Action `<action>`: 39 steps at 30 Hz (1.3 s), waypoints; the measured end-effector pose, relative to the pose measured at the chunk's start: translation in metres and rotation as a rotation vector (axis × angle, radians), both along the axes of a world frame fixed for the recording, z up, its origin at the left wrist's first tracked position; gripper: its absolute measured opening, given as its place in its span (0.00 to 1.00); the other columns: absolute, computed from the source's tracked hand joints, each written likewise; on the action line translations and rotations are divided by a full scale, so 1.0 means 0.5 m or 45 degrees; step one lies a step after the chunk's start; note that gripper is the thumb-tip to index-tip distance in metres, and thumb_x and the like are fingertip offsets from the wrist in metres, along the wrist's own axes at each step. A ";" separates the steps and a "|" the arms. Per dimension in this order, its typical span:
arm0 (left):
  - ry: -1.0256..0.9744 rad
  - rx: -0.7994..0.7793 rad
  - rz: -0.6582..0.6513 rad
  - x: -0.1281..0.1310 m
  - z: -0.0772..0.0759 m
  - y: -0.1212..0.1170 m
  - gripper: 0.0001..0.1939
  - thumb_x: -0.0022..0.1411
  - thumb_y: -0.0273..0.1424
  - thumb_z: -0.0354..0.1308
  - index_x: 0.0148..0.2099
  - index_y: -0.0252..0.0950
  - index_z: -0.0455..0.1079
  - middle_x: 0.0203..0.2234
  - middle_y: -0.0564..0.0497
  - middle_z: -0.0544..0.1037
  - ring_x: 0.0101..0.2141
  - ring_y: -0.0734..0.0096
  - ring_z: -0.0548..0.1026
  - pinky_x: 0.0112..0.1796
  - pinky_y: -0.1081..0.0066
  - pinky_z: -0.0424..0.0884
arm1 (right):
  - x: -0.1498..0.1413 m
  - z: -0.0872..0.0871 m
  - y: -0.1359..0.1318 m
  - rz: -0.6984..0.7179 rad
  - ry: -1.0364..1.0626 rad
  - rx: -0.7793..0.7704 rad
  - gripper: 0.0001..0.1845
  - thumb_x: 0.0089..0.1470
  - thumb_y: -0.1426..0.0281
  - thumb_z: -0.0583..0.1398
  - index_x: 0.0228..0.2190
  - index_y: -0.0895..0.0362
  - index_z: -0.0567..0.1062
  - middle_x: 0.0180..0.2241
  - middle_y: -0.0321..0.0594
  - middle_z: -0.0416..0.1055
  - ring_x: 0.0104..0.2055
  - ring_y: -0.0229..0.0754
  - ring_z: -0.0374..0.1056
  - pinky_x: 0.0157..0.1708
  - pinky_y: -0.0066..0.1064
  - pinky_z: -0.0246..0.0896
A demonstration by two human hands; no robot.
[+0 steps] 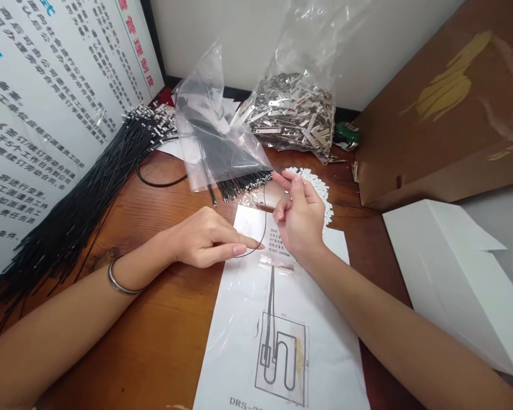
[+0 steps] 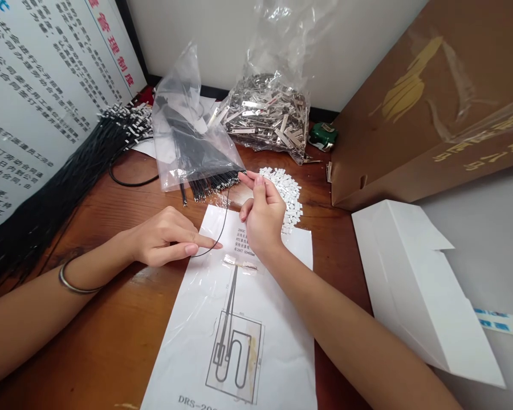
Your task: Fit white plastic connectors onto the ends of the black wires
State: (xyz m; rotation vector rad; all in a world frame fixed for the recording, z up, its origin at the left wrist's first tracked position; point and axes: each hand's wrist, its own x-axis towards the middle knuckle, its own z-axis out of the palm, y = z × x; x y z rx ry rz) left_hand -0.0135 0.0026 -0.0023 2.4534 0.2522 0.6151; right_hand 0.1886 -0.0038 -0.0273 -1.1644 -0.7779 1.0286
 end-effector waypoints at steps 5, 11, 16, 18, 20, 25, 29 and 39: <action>0.034 -0.009 0.082 0.000 -0.002 -0.002 0.20 0.71 0.33 0.48 0.58 0.35 0.74 0.26 0.48 0.82 0.22 0.74 0.75 0.25 0.74 0.67 | 0.007 -0.013 0.003 -0.100 -0.118 0.085 0.18 0.62 0.53 0.55 0.44 0.51 0.75 0.58 0.45 0.72 0.14 0.24 0.55 0.13 0.26 0.50; 0.156 -0.627 0.183 0.005 0.005 0.005 0.20 0.71 0.31 0.49 0.62 0.35 0.68 0.26 0.51 0.83 0.21 0.77 0.77 0.25 0.78 0.70 | 0.013 -0.016 0.005 -0.176 -0.171 0.155 0.20 0.62 0.52 0.54 0.47 0.50 0.75 0.59 0.46 0.70 0.14 0.24 0.54 0.12 0.27 0.48; 0.179 -1.229 0.167 0.002 0.014 0.007 0.09 0.67 0.35 0.56 0.46 0.35 0.67 0.27 0.47 0.83 0.17 0.75 0.76 0.18 0.78 0.67 | 0.003 -0.005 0.002 -0.146 -0.084 0.127 0.15 0.58 0.56 0.60 0.38 0.54 0.76 0.51 0.45 0.77 0.13 0.24 0.52 0.12 0.26 0.46; 0.101 -1.226 0.200 0.004 0.011 0.007 0.11 0.65 0.37 0.59 0.36 0.36 0.65 0.21 0.51 0.79 0.16 0.76 0.73 0.19 0.77 0.67 | 0.001 -0.003 -0.001 -0.056 -0.053 0.127 0.14 0.57 0.57 0.62 0.36 0.54 0.77 0.46 0.43 0.80 0.13 0.24 0.52 0.12 0.26 0.45; -0.035 -1.105 0.323 0.008 0.004 0.008 0.16 0.65 0.39 0.59 0.29 0.36 0.62 0.14 0.57 0.70 0.14 0.80 0.65 0.18 0.77 0.62 | 0.000 -0.002 -0.005 0.079 -0.025 0.119 0.15 0.57 0.56 0.62 0.35 0.55 0.78 0.36 0.40 0.81 0.13 0.25 0.52 0.12 0.26 0.44; -0.382 -0.740 0.738 0.022 -0.014 0.013 0.19 0.64 0.42 0.59 0.27 0.36 0.61 0.17 0.58 0.64 0.17 0.81 0.59 0.19 0.76 0.58 | 0.002 -0.002 -0.014 0.514 -0.003 0.050 0.19 0.53 0.52 0.65 0.35 0.55 0.82 0.15 0.29 0.67 0.12 0.28 0.52 0.12 0.26 0.42; -0.302 -0.666 0.760 0.025 -0.016 0.006 0.14 0.62 0.40 0.61 0.37 0.33 0.72 0.27 0.51 0.77 0.24 0.77 0.70 0.25 0.76 0.66 | 0.006 -0.003 -0.014 0.757 -0.039 0.054 0.18 0.52 0.53 0.66 0.34 0.54 0.84 0.15 0.28 0.65 0.14 0.27 0.53 0.13 0.25 0.44; -0.165 -0.997 0.508 0.039 -0.003 -0.017 0.14 0.68 0.33 0.55 0.34 0.32 0.77 0.23 0.50 0.81 0.32 0.74 0.78 0.41 0.74 0.71 | 0.011 -0.006 -0.011 0.841 -0.003 0.120 0.13 0.51 0.57 0.68 0.35 0.51 0.85 0.16 0.29 0.65 0.17 0.28 0.55 0.16 0.25 0.47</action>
